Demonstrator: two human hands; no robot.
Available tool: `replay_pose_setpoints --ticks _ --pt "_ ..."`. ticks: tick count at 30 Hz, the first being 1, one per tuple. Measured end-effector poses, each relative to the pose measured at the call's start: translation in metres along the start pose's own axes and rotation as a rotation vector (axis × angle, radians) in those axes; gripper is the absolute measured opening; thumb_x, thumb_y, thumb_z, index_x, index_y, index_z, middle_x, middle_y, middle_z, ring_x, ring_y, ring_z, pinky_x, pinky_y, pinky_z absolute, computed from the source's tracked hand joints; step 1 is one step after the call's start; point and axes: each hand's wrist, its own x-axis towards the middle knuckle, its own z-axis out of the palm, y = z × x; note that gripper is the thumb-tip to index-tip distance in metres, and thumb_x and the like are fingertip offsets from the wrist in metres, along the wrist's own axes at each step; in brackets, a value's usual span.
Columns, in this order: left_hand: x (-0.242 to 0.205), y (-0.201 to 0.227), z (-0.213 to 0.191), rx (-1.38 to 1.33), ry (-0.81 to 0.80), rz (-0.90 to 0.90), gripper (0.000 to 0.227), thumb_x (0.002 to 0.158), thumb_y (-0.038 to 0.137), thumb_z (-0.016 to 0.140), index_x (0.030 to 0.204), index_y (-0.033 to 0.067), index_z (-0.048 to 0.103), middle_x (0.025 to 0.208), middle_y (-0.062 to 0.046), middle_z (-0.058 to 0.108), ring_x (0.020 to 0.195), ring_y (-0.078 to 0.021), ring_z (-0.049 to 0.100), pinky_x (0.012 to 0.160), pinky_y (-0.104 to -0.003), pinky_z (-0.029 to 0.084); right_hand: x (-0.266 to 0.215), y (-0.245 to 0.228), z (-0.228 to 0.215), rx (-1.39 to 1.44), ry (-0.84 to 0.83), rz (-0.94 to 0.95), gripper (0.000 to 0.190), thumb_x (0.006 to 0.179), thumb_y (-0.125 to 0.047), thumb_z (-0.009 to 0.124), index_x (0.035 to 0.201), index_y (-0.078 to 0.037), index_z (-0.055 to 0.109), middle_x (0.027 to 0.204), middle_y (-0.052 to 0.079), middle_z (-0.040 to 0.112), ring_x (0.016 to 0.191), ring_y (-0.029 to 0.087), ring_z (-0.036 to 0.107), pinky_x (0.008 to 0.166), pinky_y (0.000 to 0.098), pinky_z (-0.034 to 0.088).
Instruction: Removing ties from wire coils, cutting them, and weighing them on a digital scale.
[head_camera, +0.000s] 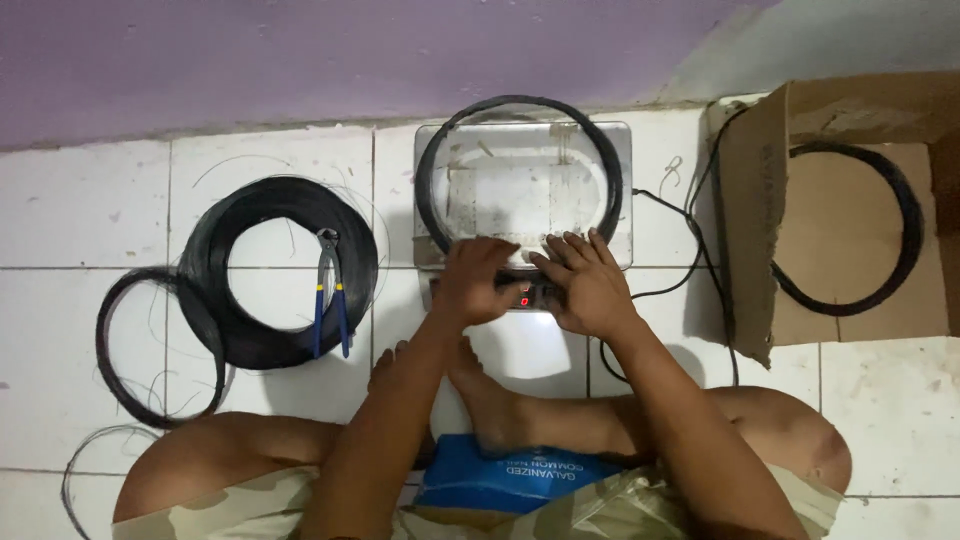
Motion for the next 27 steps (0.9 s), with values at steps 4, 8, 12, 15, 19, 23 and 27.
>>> replay_pose_setpoints --ticks 4,8,12,15,19,23,27 --pt "0.015 -0.015 -0.047 -0.09 -0.014 -0.106 0.052 0.069 0.033 0.074 0.116 0.0114 0.067 0.101 -0.011 0.067 0.099 -0.0339 0.063 0.092 -0.049 0.044 0.002 -0.008 -0.001 -0.014 0.023 -0.024 0.068 0.066 -0.042 0.067 0.132 -0.028 0.058 0.139 0.006 0.055 0.134 0.029 0.045 0.118 0.0525 0.02" --pt "0.016 -0.026 -0.065 -0.168 -0.153 -0.275 0.047 0.078 0.037 0.07 0.119 0.0145 0.066 0.109 -0.01 0.067 0.112 -0.0327 0.06 0.101 -0.045 0.04 0.003 -0.014 -0.005 -0.025 0.026 0.006 0.072 0.066 -0.042 0.071 0.135 -0.027 0.057 0.137 0.007 0.055 0.133 0.029 0.046 0.118 0.0507 0.02" --pt "0.013 -0.014 -0.073 -0.179 -0.17 -0.274 0.043 0.078 0.033 0.071 0.117 0.0148 0.068 0.109 -0.01 0.068 0.113 -0.0327 0.06 0.103 -0.044 0.04 -0.002 -0.016 0.006 -0.04 0.019 0.044 0.075 0.066 -0.043 0.075 0.137 -0.028 0.055 0.136 0.007 0.056 0.133 0.029 0.046 0.119 0.0499 0.019" --pt "0.022 0.016 -0.101 -0.194 -0.327 -0.339 0.042 0.082 0.03 0.063 0.121 0.0117 0.066 0.115 -0.012 0.066 0.119 -0.0338 0.057 0.109 -0.044 0.033 -0.003 -0.021 0.004 -0.061 -0.017 0.069 0.075 0.066 -0.042 0.076 0.137 -0.028 0.054 0.135 0.007 0.056 0.133 0.028 0.045 0.119 0.0492 0.019" --pt "0.013 0.011 -0.087 -0.188 -0.29 -0.26 0.042 0.079 0.03 0.067 0.118 0.0127 0.068 0.11 -0.013 0.067 0.115 -0.0345 0.058 0.106 -0.045 0.037 -0.005 -0.031 -0.004 -0.057 -0.044 0.098 0.071 0.071 -0.039 0.074 0.137 -0.026 0.054 0.135 0.009 0.056 0.133 0.029 0.045 0.119 0.0485 0.019" --pt "0.025 0.022 -0.093 -0.094 -0.323 -0.185 0.039 0.077 0.031 0.067 0.113 0.0146 0.07 0.105 -0.01 0.068 0.112 -0.0319 0.06 0.105 -0.045 0.038 0.003 -0.027 -0.006 -0.085 -0.06 0.128 0.068 0.072 -0.039 0.073 0.136 -0.026 0.054 0.131 0.009 0.057 0.131 0.03 0.047 0.119 0.0487 0.02" --pt "0.025 0.009 -0.072 -0.061 -0.345 -0.173 0.038 0.073 0.03 0.068 0.11 0.0197 0.071 0.1 -0.006 0.069 0.107 -0.0305 0.062 0.101 -0.045 0.042 0.013 -0.008 0.018 -0.097 -0.085 0.139 0.065 0.071 -0.039 0.07 0.133 -0.025 0.055 0.122 0.007 0.061 0.125 0.028 0.051 0.116 0.0484 0.025"
